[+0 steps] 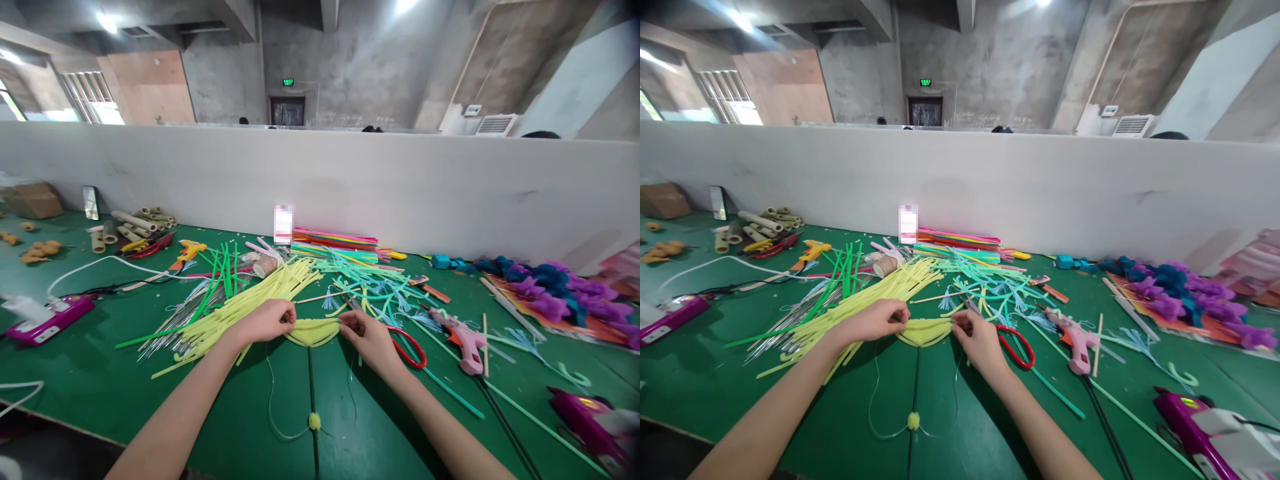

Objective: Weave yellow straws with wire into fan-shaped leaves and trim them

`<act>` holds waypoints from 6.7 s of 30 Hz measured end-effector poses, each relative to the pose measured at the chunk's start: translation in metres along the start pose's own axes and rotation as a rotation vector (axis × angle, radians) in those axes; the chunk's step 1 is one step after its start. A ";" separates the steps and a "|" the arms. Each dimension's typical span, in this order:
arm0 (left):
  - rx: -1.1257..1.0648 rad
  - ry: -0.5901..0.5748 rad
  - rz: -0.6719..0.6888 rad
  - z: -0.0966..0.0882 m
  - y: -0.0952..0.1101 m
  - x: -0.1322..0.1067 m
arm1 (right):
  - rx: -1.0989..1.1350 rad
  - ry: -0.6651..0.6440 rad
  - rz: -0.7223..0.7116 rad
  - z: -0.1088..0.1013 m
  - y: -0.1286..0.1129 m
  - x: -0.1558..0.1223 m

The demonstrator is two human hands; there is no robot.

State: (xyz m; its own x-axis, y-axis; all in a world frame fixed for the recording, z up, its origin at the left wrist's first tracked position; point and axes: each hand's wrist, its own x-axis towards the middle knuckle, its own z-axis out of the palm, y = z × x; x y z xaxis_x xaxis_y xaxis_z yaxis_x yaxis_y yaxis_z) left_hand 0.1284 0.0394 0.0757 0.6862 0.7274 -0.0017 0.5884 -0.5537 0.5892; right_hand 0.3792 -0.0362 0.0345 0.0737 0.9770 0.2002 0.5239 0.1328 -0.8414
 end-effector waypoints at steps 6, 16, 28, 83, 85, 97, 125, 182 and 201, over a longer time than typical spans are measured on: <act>0.089 0.044 -0.023 -0.002 0.000 -0.003 | 0.008 0.011 0.016 0.000 0.001 0.000; 0.077 -0.020 -0.107 -0.012 -0.001 -0.008 | -0.008 0.009 0.018 0.000 0.000 0.000; 0.072 -0.055 -0.133 -0.011 0.003 -0.006 | -0.106 0.027 -0.045 -0.003 -0.012 -0.004; 0.021 -0.101 0.132 -0.020 0.010 -0.012 | -0.403 -0.290 -0.333 -0.026 -0.023 -0.013; 0.030 -0.121 0.121 -0.021 0.014 -0.013 | -0.433 -0.290 -0.346 -0.025 -0.026 -0.015; -0.018 -0.259 0.081 -0.018 0.016 -0.012 | -0.481 -0.251 -0.372 -0.016 -0.028 -0.021; 0.067 -0.225 0.099 -0.005 0.018 -0.009 | -0.510 -0.210 -0.397 -0.013 -0.026 -0.020; 0.105 -0.059 0.017 -0.008 0.024 -0.009 | -0.331 -0.168 -0.249 -0.027 -0.056 -0.021; -0.128 -0.111 0.086 0.006 0.024 -0.006 | 0.038 -0.226 -0.183 -0.008 -0.048 -0.021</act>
State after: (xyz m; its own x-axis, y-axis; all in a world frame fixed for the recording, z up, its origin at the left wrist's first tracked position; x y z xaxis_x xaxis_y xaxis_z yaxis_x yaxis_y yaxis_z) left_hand 0.1411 0.0197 0.0854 0.7788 0.6265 -0.0318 0.4713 -0.5509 0.6888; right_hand 0.3587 -0.0645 0.0748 -0.2123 0.9481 0.2366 0.4782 0.3120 -0.8210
